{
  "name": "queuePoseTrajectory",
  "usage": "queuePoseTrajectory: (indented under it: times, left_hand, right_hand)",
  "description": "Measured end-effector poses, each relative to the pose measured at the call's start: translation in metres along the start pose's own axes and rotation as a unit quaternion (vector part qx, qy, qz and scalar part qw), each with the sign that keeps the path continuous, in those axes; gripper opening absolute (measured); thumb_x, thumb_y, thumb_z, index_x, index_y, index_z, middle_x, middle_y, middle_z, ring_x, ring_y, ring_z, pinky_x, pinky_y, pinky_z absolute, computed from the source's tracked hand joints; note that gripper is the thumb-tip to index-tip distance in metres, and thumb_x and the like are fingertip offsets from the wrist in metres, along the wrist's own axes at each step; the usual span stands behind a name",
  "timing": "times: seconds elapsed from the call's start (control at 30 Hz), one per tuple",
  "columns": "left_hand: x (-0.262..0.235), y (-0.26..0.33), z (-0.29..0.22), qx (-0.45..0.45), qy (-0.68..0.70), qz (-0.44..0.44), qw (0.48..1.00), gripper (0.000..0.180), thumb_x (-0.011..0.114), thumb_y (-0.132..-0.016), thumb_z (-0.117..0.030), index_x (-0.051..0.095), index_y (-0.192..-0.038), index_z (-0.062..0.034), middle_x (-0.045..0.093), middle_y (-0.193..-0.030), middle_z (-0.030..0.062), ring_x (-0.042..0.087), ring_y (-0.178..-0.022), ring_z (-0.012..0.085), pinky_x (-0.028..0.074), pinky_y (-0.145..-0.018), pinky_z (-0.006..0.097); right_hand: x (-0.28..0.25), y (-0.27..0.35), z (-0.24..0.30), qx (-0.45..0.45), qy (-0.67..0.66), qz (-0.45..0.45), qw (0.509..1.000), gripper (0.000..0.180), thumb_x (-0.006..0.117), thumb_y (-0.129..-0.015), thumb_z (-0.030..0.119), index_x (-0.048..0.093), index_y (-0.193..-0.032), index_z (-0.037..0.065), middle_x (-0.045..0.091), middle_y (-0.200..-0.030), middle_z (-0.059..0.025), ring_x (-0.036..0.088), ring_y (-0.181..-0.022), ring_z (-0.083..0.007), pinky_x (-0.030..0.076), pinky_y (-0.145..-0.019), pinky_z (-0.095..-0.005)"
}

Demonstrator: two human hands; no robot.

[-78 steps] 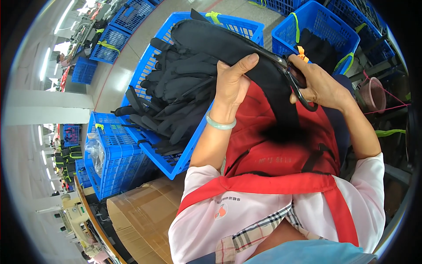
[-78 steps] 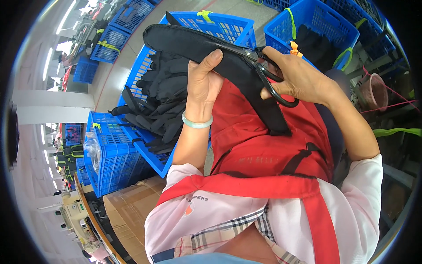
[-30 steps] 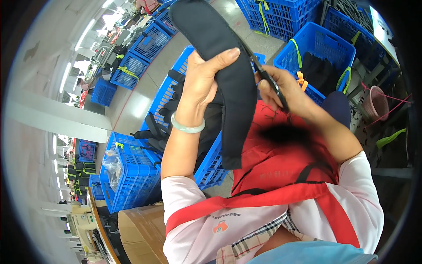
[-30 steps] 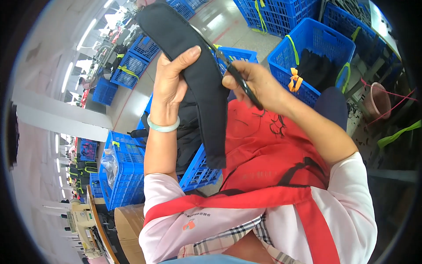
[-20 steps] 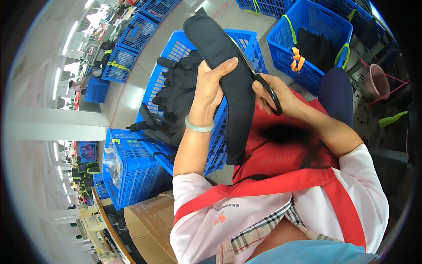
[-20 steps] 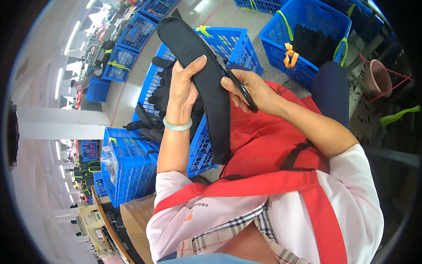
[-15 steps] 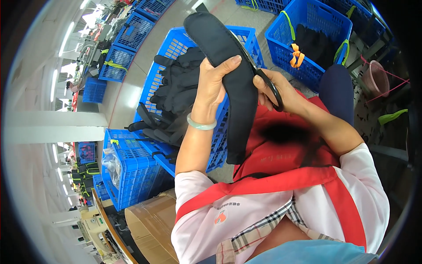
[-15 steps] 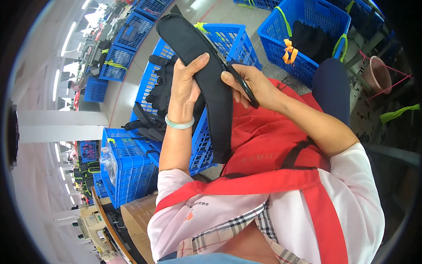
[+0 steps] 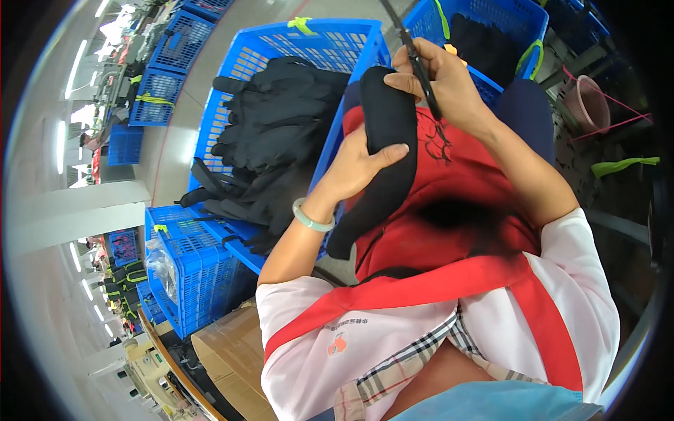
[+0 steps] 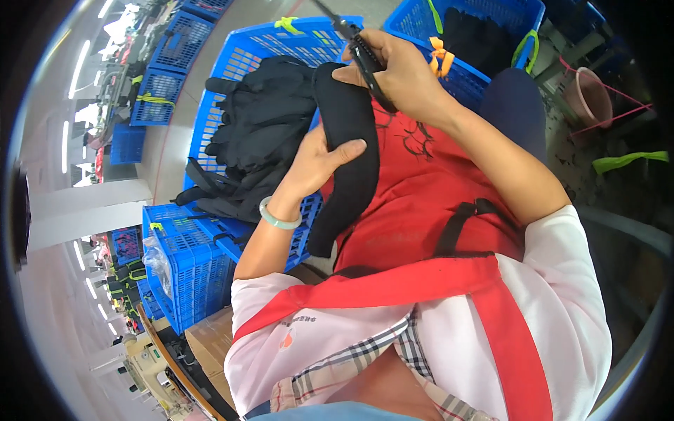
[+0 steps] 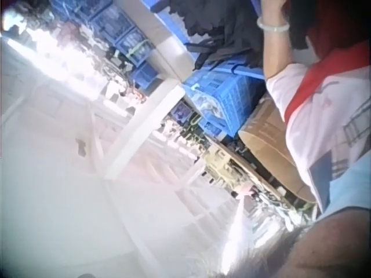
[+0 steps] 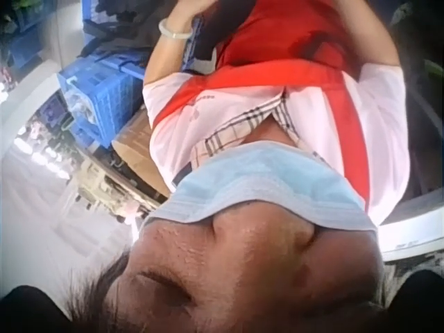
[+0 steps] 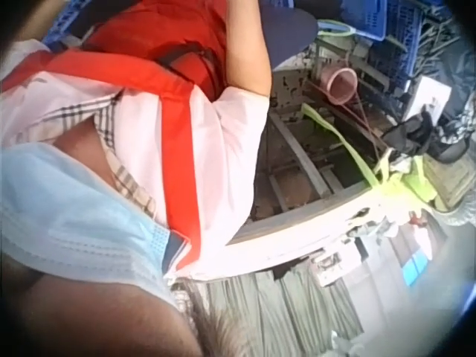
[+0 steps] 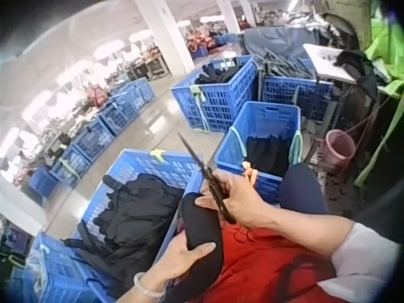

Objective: Trimming or cutting black padded straps with scissors.

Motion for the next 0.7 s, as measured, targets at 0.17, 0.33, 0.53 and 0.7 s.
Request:
queuePoseTrajectory:
  times: [0.17, 0.33, 0.53, 0.7]
  left_hand:
    - [-0.011, -0.01, -0.004, 0.08, 0.008, -0.114, 0.99, 0.033, 0.075, -0.081, -0.01, 0.061, -0.109, 0.0027, 0.061, -0.092, 0.0022, 0.059, -0.082, 0.0097, 0.047, -0.073, 0.022]
    - [-0.022, -0.016, 0.009, -0.016, 0.171, -0.101, 0.98, 0.015, 0.072, -0.082, -0.005, 0.067, -0.095, 0.0003, 0.067, -0.08, 0.0026, 0.063, -0.071, 0.0092, 0.051, -0.066, 0.021]
    - [-0.035, -0.007, 0.015, 0.02, 0.315, -0.142, 0.938, 0.011, 0.067, -0.085, -0.004, 0.065, -0.094, 0.0013, 0.068, -0.083, 0.0066, 0.065, -0.068, 0.0124, 0.054, -0.062, 0.024]
    - [-0.029, -0.007, 0.023, 0.036, 0.335, -0.167, 0.927, 0.01, 0.067, -0.085, -0.004, 0.065, -0.093, 0.0004, 0.068, -0.083, 0.0061, 0.065, -0.068, 0.012, 0.054, -0.062, 0.023]
  right_hand:
    - [0.01, 0.014, -0.024, 0.041, -0.048, 0.063, 0.996, 0.021, 0.074, -0.085, 0.018, 0.059, -0.093, 0.006, 0.05, -0.071, 0.0054, 0.046, -0.062, -0.0021, 0.036, -0.056, -0.018]
    - [0.004, 0.02, -0.019, 0.149, -0.009, 0.096, 0.984, 0.03, 0.072, -0.087, 0.025, 0.057, -0.097, 0.0, 0.051, -0.069, 0.0016, 0.047, -0.06, -0.0044, 0.037, -0.053, -0.0219]
    - [-0.021, 0.067, -0.014, 0.098, 0.279, 0.154, 0.943, 0.058, 0.081, -0.074, 0.037, 0.047, -0.104, 0.001, 0.045, -0.071, -0.0092, 0.045, -0.063, -0.0182, 0.04, -0.058, -0.0336]
    - [-0.007, 0.08, -0.03, 0.185, 0.283, 0.191, 0.921, 0.063, 0.081, -0.07, 0.041, 0.045, -0.105, 0.003, 0.047, -0.074, -0.0114, 0.047, -0.06, -0.0251, 0.04, -0.058, -0.0386]
Point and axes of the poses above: each hand's wrist, its own y-axis away from the middle knuckle, its own x-axis out of the palm, z = x × y, the point moved 3 cm from there along -y, towards the middle knuckle
